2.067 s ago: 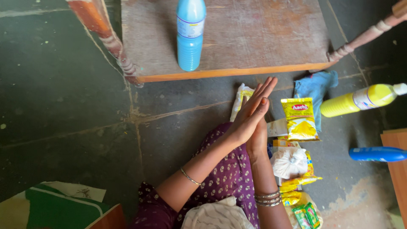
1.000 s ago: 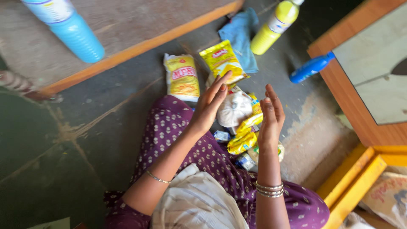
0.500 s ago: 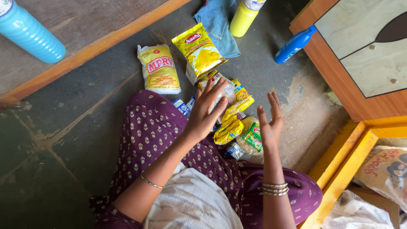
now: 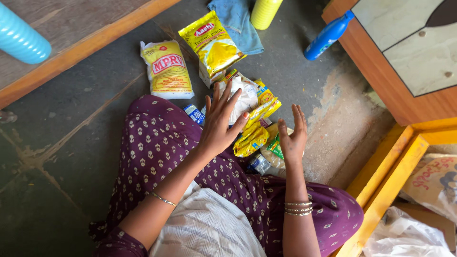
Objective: The person sits on the floor and organizes grocery items, including turmeric powder packets, a large white sack, and a blue liquid bottle. They place the sack and the bottle onto a wooden shelf and arrange smaller packets on the floor.
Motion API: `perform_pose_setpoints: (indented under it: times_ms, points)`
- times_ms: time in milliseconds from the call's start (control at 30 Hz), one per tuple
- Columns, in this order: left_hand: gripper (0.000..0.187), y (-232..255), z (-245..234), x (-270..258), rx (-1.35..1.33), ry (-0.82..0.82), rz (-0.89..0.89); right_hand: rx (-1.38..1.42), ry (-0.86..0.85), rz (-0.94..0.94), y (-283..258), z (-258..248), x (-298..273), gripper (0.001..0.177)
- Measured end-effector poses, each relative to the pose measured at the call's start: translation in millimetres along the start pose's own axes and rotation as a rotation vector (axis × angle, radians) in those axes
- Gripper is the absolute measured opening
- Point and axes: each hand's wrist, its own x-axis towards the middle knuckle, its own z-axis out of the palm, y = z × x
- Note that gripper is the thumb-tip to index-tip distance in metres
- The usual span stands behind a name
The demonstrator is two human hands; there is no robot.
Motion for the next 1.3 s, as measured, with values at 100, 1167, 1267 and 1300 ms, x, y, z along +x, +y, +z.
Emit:
perform_pose_setpoints:
  times_ms: [100, 1167, 1267, 1300]
  points:
    - [0.066, -10.7, 12.5, -11.3, 0.026, 0.000, 0.029, -0.005, 0.011, 0.002, 8.7, 1.4, -1.7, 0.058]
    - [0.080, -57.2, 41.5, -35.1, 0.112, -0.052, 0.008, -0.259, -0.156, -0.374, -42.7, 34.9, -10.7, 0.052]
    - [0.080, -57.6, 42.1, -35.3, 0.122, -0.057, -0.002, -0.227, -0.135, -0.349, -39.4, 30.4, -9.6, 0.044]
    - [0.080, -57.7, 42.2, -35.0, 0.120, -0.059, -0.003, -0.214, -0.130, -0.344, -38.8, 28.5, -9.5, 0.042]
